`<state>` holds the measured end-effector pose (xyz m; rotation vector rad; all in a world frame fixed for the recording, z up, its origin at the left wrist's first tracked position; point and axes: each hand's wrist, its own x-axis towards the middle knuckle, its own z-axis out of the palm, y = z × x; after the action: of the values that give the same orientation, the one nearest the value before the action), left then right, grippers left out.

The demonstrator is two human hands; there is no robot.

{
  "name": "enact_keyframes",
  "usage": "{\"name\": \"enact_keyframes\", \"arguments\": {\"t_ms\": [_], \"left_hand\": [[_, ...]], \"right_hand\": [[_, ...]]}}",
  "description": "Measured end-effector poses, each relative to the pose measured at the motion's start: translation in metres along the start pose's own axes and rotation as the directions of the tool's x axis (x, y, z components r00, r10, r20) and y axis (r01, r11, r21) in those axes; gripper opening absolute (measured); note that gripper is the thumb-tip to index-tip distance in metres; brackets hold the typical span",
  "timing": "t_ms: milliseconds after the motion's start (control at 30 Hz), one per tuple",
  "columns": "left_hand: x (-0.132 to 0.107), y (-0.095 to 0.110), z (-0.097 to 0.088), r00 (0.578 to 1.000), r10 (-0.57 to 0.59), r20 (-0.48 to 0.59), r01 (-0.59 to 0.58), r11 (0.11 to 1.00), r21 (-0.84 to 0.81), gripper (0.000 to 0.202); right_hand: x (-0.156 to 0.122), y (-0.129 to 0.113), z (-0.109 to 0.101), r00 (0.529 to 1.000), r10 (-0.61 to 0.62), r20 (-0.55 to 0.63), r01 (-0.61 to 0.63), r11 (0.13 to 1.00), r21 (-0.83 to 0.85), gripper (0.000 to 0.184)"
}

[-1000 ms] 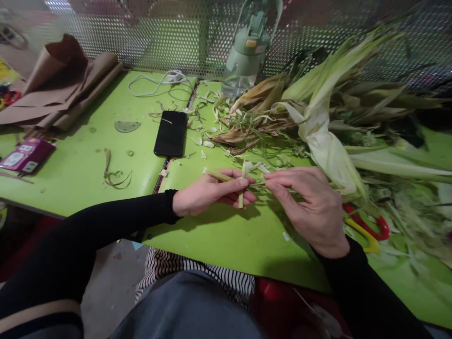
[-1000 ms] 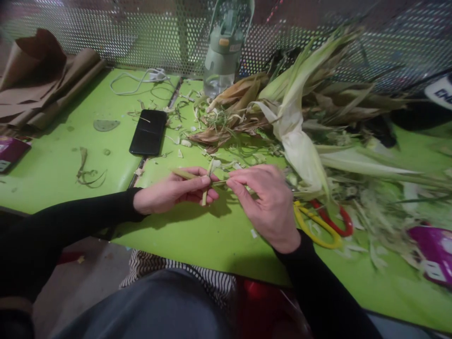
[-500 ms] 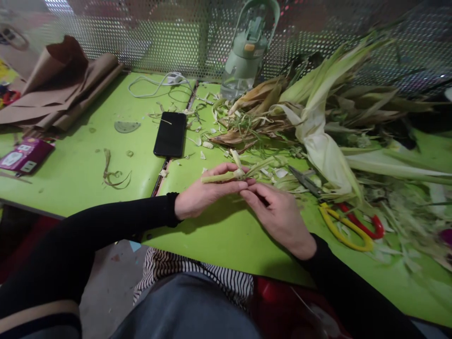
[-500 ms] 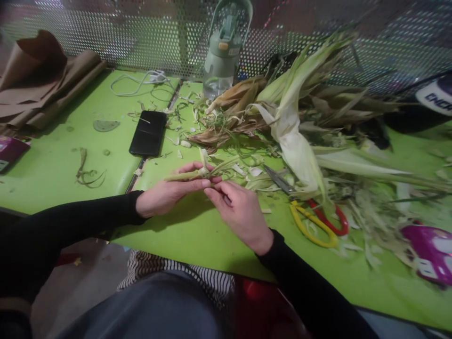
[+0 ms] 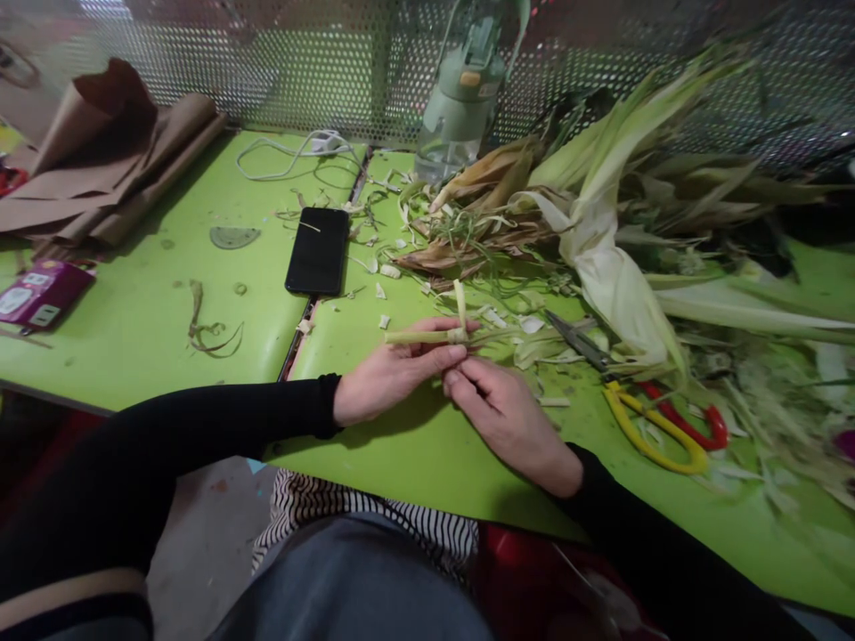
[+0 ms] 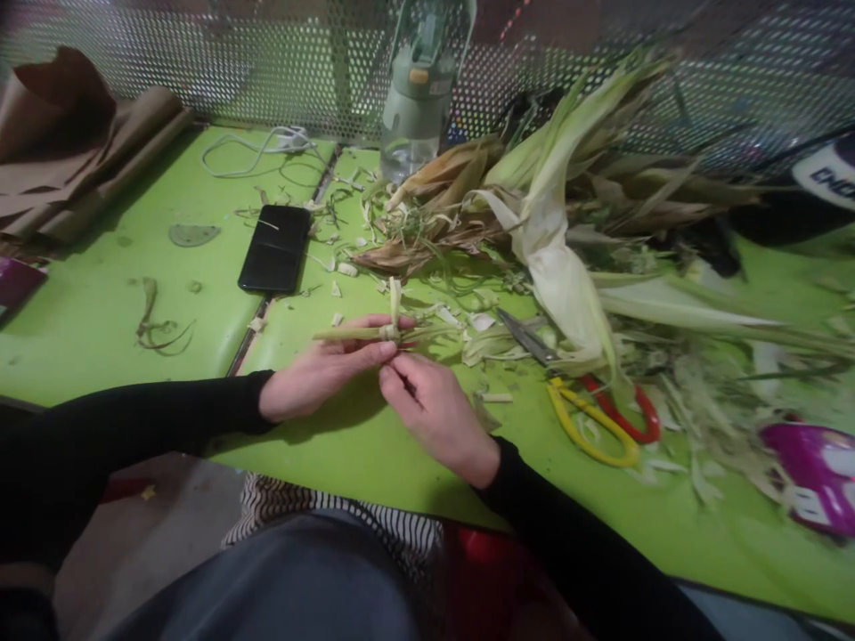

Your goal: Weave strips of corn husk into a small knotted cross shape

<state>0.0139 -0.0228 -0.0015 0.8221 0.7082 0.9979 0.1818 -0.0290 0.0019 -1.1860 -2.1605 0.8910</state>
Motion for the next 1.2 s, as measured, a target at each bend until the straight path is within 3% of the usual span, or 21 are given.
{"name": "enact_keyframes", "arguments": {"t_ms": [167, 367, 467, 600, 767, 1200], "left_hand": [[-0.004, 0.005, 0.001, 0.999, -0.018, 0.048, 0.014, 0.996, 0.084, 0.032], [-0.005, 0.011, -0.001, 0.994, -0.076, 0.072, 0.063, 0.984, 0.165, 0.030], [0.000, 0.012, -0.003, 0.992, -0.094, 0.080, 0.085, 0.990, 0.113, 0.028], [0.003, 0.013, -0.003, 0.998, -0.055, 0.024, 0.054, 0.998, 0.029, 0.028], [0.003, 0.009, -0.003, 0.997, -0.071, 0.030, 0.070, 0.997, 0.029, 0.029], [0.005, 0.011, -0.001, 0.995, -0.101, 0.004, 0.101, 0.995, -0.023, 0.024]], "right_hand": [[-0.004, -0.003, 0.002, 0.978, -0.209, 0.022, 0.208, 0.953, -0.221, 0.026], [-0.007, -0.001, 0.002, 0.949, -0.300, 0.094, 0.313, 0.927, -0.206, 0.030], [-0.007, -0.003, -0.001, 0.965, -0.261, 0.035, 0.263, 0.942, -0.207, 0.030], [-0.006, -0.006, -0.004, 0.984, -0.122, -0.127, 0.094, 0.975, -0.203, 0.029], [-0.004, -0.004, -0.001, 0.997, 0.073, -0.023, -0.071, 0.995, 0.076, 0.035], [-0.006, -0.008, 0.007, 0.983, -0.182, -0.031, 0.168, 0.951, -0.259, 0.031]]}}
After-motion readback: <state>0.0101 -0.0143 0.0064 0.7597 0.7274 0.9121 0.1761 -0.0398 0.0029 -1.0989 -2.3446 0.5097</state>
